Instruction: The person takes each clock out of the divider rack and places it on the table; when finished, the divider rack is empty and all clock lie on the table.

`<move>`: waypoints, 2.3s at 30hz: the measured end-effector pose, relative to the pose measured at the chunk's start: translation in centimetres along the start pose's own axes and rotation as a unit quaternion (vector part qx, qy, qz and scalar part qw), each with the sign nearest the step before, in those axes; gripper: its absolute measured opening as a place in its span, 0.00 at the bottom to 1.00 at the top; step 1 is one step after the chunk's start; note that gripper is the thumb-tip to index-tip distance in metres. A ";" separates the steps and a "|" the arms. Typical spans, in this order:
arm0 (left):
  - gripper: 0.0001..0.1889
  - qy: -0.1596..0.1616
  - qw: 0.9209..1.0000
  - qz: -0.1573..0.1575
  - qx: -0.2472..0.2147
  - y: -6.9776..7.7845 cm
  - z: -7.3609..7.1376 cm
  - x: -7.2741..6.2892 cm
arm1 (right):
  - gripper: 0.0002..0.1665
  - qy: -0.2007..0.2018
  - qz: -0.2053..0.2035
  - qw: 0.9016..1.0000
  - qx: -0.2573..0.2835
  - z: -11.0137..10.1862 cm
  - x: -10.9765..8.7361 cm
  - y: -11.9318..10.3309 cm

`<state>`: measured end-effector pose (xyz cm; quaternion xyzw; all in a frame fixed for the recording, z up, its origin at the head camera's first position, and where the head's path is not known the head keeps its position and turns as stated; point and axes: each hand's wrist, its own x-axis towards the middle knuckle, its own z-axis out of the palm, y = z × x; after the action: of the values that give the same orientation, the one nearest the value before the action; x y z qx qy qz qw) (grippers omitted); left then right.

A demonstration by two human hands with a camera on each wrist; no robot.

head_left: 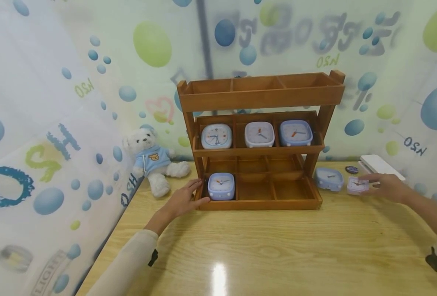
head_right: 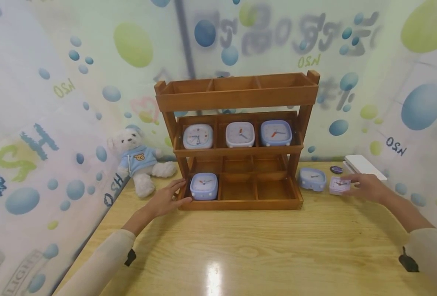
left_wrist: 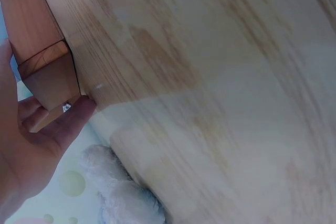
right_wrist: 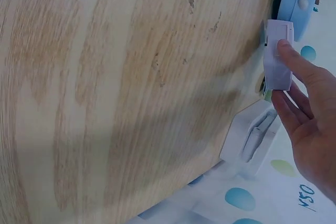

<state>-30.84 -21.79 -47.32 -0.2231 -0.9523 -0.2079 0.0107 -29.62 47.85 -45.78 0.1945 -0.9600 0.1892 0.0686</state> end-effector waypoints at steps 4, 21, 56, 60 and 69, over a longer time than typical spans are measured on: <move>0.46 -0.001 1.000 -0.003 0.000 -0.1 0.2 -0.3 | 0.31 0.010 -0.011 1.000 -0.001 1.0 -0.1 0.5; 0.46 -0.006 1.000 -0.008 -0.008 -0.1 0.2 -0.3 | 0.30 0.052 -0.064 0.995 -0.050 1.4 -0.2 0.0; 0.45 -0.005 1.000 0.001 -0.004 0.3 -0.2 -0.2 | 0.32 0.055 -0.174 0.980 0.082 3.6 8.0 -20.5; 0.45 -0.001 1.000 0.002 -0.004 0.3 -0.3 -0.2 | 0.32 0.041 -0.189 0.975 0.109 4.8 9.2 -22.2; 0.45 -0.001 1.000 0.005 0.003 0.4 -0.3 -0.2 | 0.34 -0.008 -0.198 0.971 0.137 7.6 11.2 -25.7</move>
<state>-30.54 -21.69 -46.92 -0.2282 -0.9517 -0.2050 0.0113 -30.06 19.07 -41.80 0.3896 -0.8678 0.3005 0.0699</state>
